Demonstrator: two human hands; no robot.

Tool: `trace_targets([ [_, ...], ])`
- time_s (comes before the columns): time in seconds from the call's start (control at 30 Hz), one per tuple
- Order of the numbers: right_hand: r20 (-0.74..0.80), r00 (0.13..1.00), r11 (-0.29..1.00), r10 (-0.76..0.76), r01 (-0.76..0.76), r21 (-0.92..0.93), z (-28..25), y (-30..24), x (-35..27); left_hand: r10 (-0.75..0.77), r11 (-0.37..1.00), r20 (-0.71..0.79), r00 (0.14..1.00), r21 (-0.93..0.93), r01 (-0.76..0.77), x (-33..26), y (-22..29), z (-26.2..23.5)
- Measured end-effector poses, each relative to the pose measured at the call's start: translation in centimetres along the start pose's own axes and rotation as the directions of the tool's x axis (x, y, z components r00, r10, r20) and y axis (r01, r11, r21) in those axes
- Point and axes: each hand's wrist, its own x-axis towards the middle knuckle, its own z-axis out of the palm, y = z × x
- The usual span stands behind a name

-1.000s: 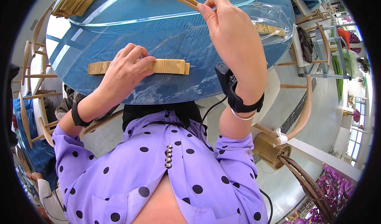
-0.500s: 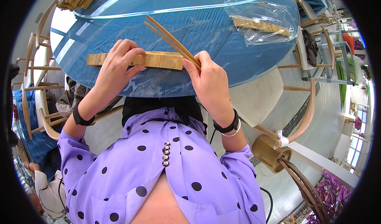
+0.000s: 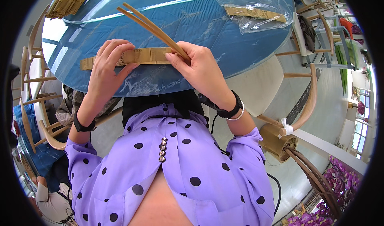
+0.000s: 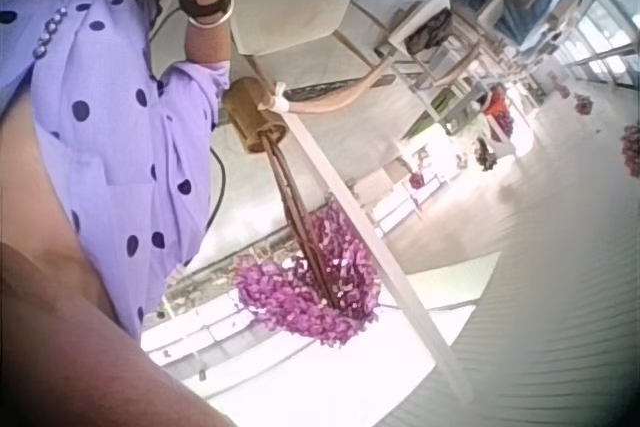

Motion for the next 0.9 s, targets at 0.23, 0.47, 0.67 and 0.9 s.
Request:
trace_targets([
  [0.23, 0.065, 0.991, 0.993, -0.116, 0.117, -0.012, 0.3, -1.9, 0.6, 0.132, 0.991, 0.081, 0.988, 0.008, -0.133, 0.4, 0.4, 0.9],
  [0.47, 0.028, 0.993, 0.993, -0.115, 0.115, 0.005, 0.3, -1.7, 1.1, 0.173, 0.983, 0.009, 0.985, 0.064, -0.173, 0.9, 1.4, 1.6],
  [0.67, 0.033, 0.996, 0.994, -0.086, 0.084, 0.068, 0.2, -1.9, 1.2, 0.181, 0.984, 0.051, 0.982, -0.01, -0.18, 1.1, 1.1, 1.1],
  [0.9, 0.044, 0.996, 0.989, -0.082, 0.075, 0.128, -0.8, -0.7, 0.5, 0.194, 0.98, 0.04, 0.98, -0.054, -0.192, 1.3, 1.7, 0.6],
])
